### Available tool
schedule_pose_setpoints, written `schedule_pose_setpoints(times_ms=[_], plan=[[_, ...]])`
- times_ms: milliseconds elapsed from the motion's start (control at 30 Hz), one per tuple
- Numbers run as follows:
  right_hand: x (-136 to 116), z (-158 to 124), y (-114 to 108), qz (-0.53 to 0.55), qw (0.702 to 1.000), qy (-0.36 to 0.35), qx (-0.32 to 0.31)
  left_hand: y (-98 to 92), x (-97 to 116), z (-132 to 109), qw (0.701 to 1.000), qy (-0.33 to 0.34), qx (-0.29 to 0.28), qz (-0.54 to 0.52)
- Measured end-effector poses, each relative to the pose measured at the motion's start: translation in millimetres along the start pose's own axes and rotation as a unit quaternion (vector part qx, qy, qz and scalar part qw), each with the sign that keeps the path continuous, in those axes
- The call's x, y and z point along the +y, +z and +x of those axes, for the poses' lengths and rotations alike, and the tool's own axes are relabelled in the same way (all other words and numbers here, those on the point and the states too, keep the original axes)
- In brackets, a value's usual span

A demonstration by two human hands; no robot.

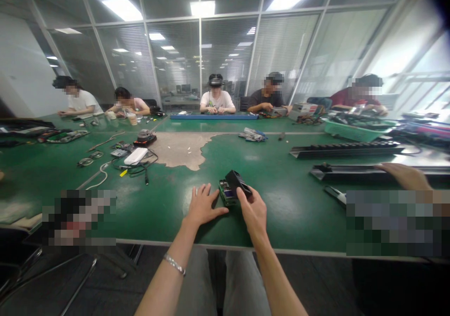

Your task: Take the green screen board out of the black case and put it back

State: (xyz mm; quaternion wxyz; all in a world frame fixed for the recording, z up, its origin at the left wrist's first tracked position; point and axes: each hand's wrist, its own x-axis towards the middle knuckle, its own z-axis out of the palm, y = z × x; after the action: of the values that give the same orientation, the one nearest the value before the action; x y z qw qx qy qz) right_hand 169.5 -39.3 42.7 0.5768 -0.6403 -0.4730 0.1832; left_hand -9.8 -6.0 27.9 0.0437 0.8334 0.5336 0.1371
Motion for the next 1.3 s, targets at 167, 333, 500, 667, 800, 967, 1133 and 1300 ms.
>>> schedule_pose_setpoints(times_ms=[167,333,500,667,800,967,1133,1300], plan=[[14.9,9.6,-10.6,-0.113,0.991,-0.056,0.034,-0.4,2.9,0.5,1.0,-0.009,0.006,0.006],[35.2,15.4,-16.0,-0.244,0.966,-0.077,0.029,1.0,4.6,1.2,1.0,-0.017,0.002,0.015],[43.1,14.1,-16.3,-0.297,0.951,-0.083,0.012,2.6,5.9,1.7,0.999,-0.017,0.015,0.023],[43.7,11.9,-17.2,-0.31,0.945,-0.103,0.001,4.2,8.6,2.8,0.999,-0.029,0.01,0.029],[44.7,10.7,-16.8,-0.31,0.944,-0.118,-0.005,3.3,10.0,2.7,0.999,-0.025,0.012,0.025],[46.1,9.7,-15.1,-0.308,0.945,-0.107,0.009,2.7,9.6,2.3,0.999,-0.024,0.012,0.021],[48.9,8.9,-16.1,-0.28,0.952,-0.119,0.008,3.0,8.4,2.8,0.999,-0.023,0.016,0.019],[46.6,7.3,-14.9,-0.277,0.947,-0.159,0.021,2.9,6.8,2.3,1.0,-0.017,0.015,0.018]])
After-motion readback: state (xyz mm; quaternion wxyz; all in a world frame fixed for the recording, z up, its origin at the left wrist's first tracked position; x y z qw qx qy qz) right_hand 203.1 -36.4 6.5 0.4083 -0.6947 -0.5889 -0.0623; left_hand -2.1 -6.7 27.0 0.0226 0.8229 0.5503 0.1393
